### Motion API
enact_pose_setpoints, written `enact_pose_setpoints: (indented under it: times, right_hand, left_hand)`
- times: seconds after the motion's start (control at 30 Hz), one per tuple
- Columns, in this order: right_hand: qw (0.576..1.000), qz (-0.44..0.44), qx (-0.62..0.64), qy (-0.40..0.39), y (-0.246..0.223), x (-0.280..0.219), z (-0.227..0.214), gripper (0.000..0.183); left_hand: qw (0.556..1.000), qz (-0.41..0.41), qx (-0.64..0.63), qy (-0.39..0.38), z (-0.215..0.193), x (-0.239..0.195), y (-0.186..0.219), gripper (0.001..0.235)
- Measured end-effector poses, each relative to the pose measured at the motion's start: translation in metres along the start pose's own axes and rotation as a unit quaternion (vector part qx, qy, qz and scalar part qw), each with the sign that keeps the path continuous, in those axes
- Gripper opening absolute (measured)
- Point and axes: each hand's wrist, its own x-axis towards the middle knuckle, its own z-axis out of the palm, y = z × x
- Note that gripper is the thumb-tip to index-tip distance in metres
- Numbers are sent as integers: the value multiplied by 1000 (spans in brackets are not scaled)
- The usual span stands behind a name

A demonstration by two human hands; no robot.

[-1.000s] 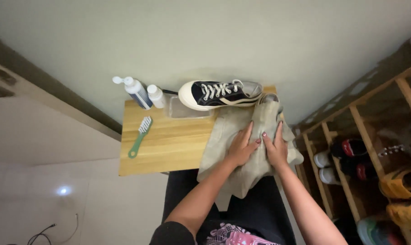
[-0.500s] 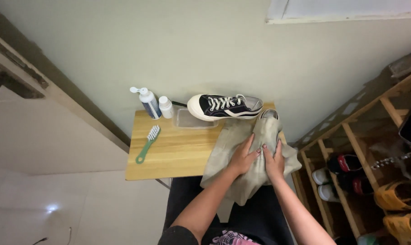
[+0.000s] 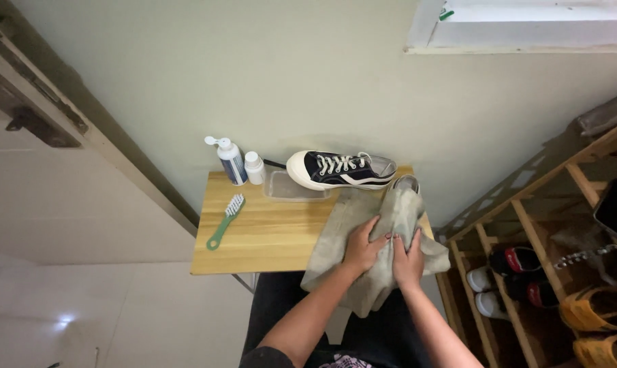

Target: The person wipes a pair of black canvas sneakers with a cloth on a small wooden table. They clean the upper, sides, and sole of one shoe, then place it back on the table. Cleaning supplies and a brush are visible nearby.

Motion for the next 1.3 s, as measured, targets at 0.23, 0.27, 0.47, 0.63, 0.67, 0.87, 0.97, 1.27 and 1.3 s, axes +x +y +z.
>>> enact_pose_setpoints:
  times: [0.23,0.27,0.47,0.63,0.67,0.87,0.97,1.27,1.3]
  right_hand:
    - [1000,-6,-4,10,-3,1,2,84]
    - [1000,0,-11,18,1,5,4,85]
    - [999,-3,-11,32,5,10,6,86]
    - [999,35,7,7,-14,-4,3,90]
    - [999,26,-2,18,-8,1,5,89]
    - [999,26,4,27,-27,-16,13,88]
    - [1000,22,12,17,-32,-28,18,91]
    - [1000,4,-19,24,-3,-9,27,94]
    - [999,6,-22,34,2,-5,30,95]
  left_hand:
    - [991,67,117,-11,-6,-53,-1,69]
    - [982,76,173,-25,-1,-57,-16,72]
    - [964,38,229,-125,-26,-104,-12,82]
    - [970,197,142,-31,-68,-131,-107,39]
    - [976,134,169,34,-80,-139,-123,37]
    - [850,-395,335,-99,-132,-166,-91,97]
    - [865,-368,332,-76,-132,-162,-116,78]
    - [956,-181,189,-133,-139,-165,-38,39]
    - [966,-163,24,-202,-138,-169,4,49]
